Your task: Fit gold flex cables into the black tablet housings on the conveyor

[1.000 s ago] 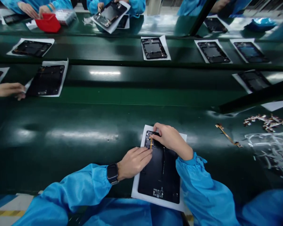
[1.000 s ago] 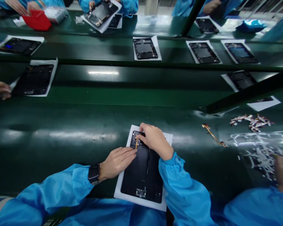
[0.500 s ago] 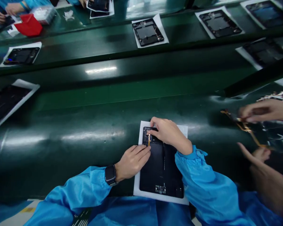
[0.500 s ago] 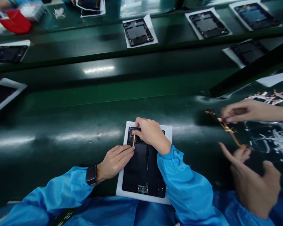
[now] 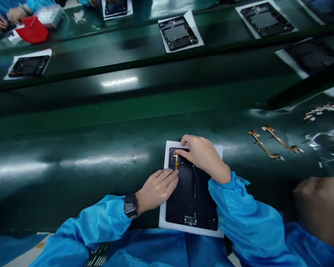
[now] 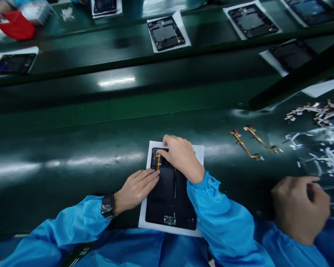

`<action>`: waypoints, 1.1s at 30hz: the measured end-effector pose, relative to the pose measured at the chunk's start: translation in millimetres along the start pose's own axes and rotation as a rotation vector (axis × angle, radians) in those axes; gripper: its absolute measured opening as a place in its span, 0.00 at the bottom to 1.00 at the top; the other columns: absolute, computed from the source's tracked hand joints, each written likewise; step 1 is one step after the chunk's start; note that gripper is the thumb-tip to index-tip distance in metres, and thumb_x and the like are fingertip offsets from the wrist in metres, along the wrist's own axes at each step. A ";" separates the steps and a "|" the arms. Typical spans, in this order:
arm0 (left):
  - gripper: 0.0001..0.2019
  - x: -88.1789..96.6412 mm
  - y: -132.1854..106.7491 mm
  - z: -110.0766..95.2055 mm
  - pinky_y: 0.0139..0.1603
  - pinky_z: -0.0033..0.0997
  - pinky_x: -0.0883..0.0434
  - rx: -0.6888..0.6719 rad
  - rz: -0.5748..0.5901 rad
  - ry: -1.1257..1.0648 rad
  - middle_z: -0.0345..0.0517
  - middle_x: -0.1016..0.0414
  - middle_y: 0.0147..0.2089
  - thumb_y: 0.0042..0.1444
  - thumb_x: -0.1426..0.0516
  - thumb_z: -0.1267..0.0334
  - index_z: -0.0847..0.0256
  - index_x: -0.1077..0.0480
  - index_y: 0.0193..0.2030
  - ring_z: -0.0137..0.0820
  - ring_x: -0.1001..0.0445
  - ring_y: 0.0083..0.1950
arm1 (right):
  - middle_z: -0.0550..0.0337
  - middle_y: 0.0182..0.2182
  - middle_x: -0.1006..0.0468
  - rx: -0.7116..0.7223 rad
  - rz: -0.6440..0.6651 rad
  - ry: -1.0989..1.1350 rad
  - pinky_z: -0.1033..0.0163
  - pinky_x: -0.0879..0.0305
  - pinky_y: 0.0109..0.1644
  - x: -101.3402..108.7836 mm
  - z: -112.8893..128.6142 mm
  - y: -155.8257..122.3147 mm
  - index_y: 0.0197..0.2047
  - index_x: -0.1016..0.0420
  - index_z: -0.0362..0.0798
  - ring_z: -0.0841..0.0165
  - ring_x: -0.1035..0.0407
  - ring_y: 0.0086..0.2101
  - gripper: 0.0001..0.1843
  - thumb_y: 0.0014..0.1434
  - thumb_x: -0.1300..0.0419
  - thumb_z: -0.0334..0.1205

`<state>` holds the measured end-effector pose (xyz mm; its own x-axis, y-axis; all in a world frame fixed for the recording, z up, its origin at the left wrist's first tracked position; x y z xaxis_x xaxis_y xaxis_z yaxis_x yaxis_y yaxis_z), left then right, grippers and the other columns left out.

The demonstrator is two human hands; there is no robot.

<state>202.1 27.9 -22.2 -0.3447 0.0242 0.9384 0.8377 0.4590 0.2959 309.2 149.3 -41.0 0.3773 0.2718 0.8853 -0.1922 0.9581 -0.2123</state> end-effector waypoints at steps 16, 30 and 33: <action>0.16 -4.7 1.8 20.2 0.62 0.48 0.32 0.025 0.139 -0.141 0.59 0.36 0.64 0.66 0.47 0.63 0.68 0.33 0.57 0.46 0.40 0.68 | 0.58 0.29 0.20 -0.146 0.153 0.643 0.62 0.31 0.35 -2.4 -19.0 -91.2 0.34 0.24 0.48 0.64 0.25 0.30 0.11 0.57 0.36 0.47; 0.12 2.8 -6.7 25.0 0.68 0.50 0.36 0.010 0.052 -0.352 0.59 0.41 0.68 0.64 0.46 0.61 0.65 0.27 0.48 0.46 0.46 0.71 | 0.60 0.31 0.22 -0.036 -0.140 0.513 0.64 0.31 0.34 -14.2 1.8 -121.2 0.41 0.27 0.49 0.68 0.27 0.29 0.09 0.64 0.42 0.45; 0.13 1.1 -7.8 31.0 0.67 0.51 0.36 0.046 0.028 -0.422 0.59 0.40 0.67 0.64 0.46 0.61 0.64 0.28 0.50 0.46 0.44 0.70 | 0.58 0.35 0.21 0.075 -0.192 0.378 0.64 0.30 0.37 -5.2 21.0 -119.9 0.42 0.26 0.49 0.67 0.25 0.33 0.07 0.65 0.43 0.41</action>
<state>182.1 51.8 -29.1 -0.4735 0.3939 0.7878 0.8325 0.4922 0.2543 311.3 31.1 -11.5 0.7151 0.1167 0.6893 -0.1466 0.9891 -0.0154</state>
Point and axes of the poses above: each hand's wrist, its own y-axis towards the middle knuckle, its own x-axis out of the back of the hand, z = x × y, the point moved 10 cm from there along y, towards the middle knuckle
